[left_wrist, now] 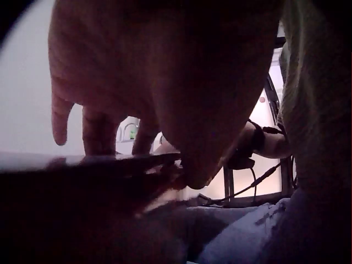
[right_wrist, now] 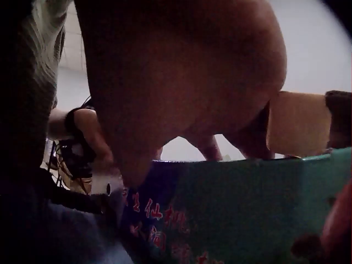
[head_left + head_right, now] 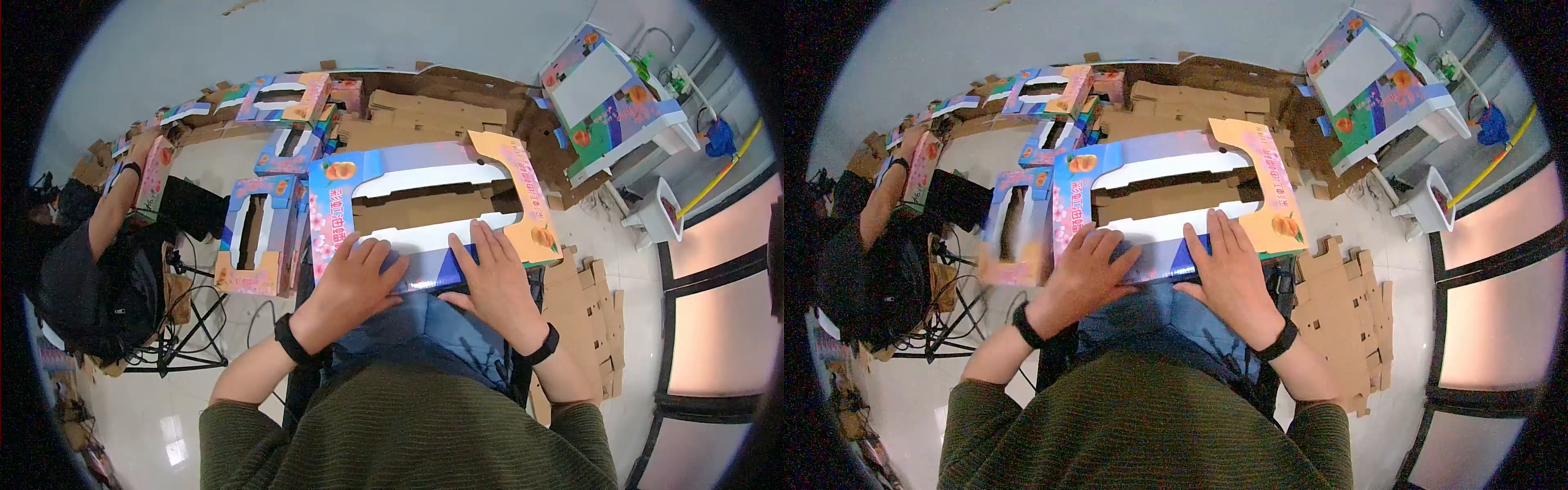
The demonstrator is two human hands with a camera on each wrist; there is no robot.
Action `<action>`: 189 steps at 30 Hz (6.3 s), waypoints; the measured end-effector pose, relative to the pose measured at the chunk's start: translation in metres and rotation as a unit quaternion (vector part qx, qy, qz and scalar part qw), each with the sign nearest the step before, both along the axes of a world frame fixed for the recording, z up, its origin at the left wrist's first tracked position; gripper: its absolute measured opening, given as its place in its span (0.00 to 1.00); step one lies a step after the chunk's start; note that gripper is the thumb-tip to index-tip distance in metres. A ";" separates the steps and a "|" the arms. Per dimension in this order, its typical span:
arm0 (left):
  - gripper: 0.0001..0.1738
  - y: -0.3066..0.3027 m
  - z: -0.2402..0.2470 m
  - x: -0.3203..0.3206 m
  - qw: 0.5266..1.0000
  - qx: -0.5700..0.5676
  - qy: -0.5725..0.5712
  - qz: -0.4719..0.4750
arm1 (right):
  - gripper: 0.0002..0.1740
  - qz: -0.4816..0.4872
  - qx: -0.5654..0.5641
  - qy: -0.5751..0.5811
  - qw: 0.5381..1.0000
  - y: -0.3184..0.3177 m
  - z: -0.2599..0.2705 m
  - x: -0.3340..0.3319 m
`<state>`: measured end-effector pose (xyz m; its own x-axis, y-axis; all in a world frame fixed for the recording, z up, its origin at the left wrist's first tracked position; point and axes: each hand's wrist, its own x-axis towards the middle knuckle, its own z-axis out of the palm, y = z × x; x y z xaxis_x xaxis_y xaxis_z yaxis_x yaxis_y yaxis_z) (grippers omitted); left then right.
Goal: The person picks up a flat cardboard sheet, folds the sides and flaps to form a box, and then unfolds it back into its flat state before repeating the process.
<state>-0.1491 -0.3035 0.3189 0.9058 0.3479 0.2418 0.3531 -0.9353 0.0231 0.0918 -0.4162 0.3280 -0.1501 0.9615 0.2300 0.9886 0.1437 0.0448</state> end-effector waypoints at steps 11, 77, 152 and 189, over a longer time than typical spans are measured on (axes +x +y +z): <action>0.30 0.025 -0.006 -0.007 0.966 -0.180 -0.160 -0.095 | 0.49 0.000 -0.089 -0.028 0.996 0.020 0.000 0.004; 0.22 0.190 -0.063 -0.181 0.586 -0.645 -0.467 0.151 | 0.11 -0.365 -0.162 0.603 0.691 -0.185 -0.048 0.273; 0.40 0.282 -0.058 0.051 0.894 -0.011 0.364 0.260 | 0.21 -0.072 -0.328 0.102 0.936 -0.168 0.032 0.057; 0.10 0.147 0.178 -0.035 0.958 0.242 -0.148 -0.036 | 0.30 -0.123 0.218 0.061 0.966 0.020 0.099 0.220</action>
<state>-0.1839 -0.1569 0.4965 0.7903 0.0698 0.6087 0.3321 -0.8837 -0.3298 0.3120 -0.3960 0.4275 0.1244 0.7726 0.6226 0.9922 -0.1027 -0.0707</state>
